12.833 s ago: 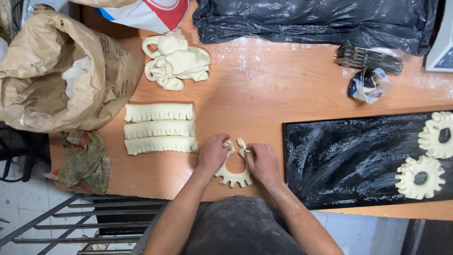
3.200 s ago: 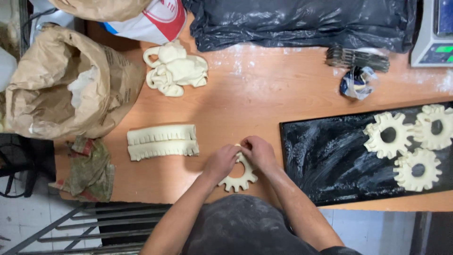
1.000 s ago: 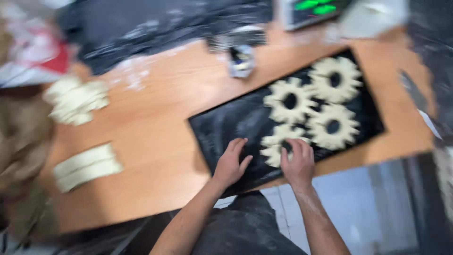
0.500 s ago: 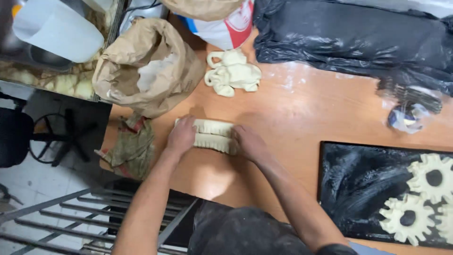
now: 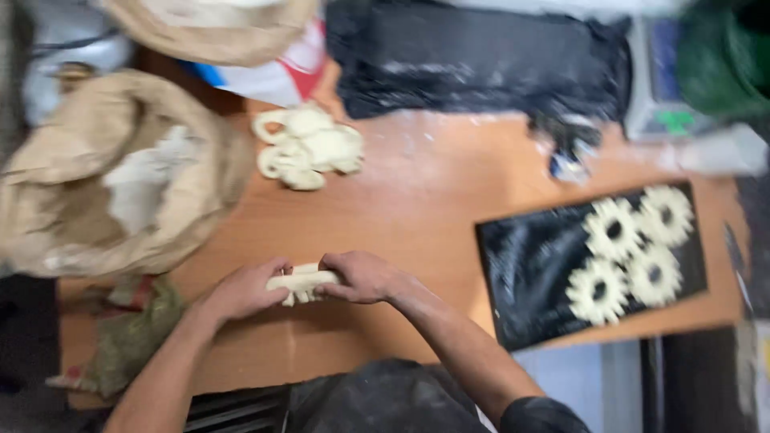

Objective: Shaping pastry dough into decorative circular patterns and preparing baking trays.

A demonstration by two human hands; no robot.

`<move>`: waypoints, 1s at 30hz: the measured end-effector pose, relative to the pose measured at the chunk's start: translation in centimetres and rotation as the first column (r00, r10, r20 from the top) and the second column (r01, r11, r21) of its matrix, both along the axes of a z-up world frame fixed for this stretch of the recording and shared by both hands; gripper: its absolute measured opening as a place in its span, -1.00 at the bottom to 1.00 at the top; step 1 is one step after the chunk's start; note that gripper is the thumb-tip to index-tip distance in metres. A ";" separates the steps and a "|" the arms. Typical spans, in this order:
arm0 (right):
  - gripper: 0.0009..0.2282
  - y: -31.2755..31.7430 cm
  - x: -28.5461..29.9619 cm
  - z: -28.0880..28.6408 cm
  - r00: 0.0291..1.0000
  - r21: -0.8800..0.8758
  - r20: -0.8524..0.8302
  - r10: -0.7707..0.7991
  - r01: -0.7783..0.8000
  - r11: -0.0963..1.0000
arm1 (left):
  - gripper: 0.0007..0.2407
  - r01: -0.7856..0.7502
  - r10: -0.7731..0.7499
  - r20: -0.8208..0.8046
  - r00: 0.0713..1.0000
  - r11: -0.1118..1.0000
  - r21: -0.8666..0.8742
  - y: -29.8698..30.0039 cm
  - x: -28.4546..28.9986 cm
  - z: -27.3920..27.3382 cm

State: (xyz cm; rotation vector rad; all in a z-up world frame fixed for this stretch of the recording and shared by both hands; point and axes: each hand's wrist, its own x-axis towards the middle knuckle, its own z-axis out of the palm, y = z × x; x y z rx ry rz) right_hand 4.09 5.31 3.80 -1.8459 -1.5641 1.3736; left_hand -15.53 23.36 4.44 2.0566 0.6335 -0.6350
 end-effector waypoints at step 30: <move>-0.61 -32.4 8.4 -1.2 0.891 -0.026 0.422 -0.165 0.193 0.981 | -0.70 -0.044 -0.080 0.302 0.950 0.923 0.383 -16.0 -5.4 0.2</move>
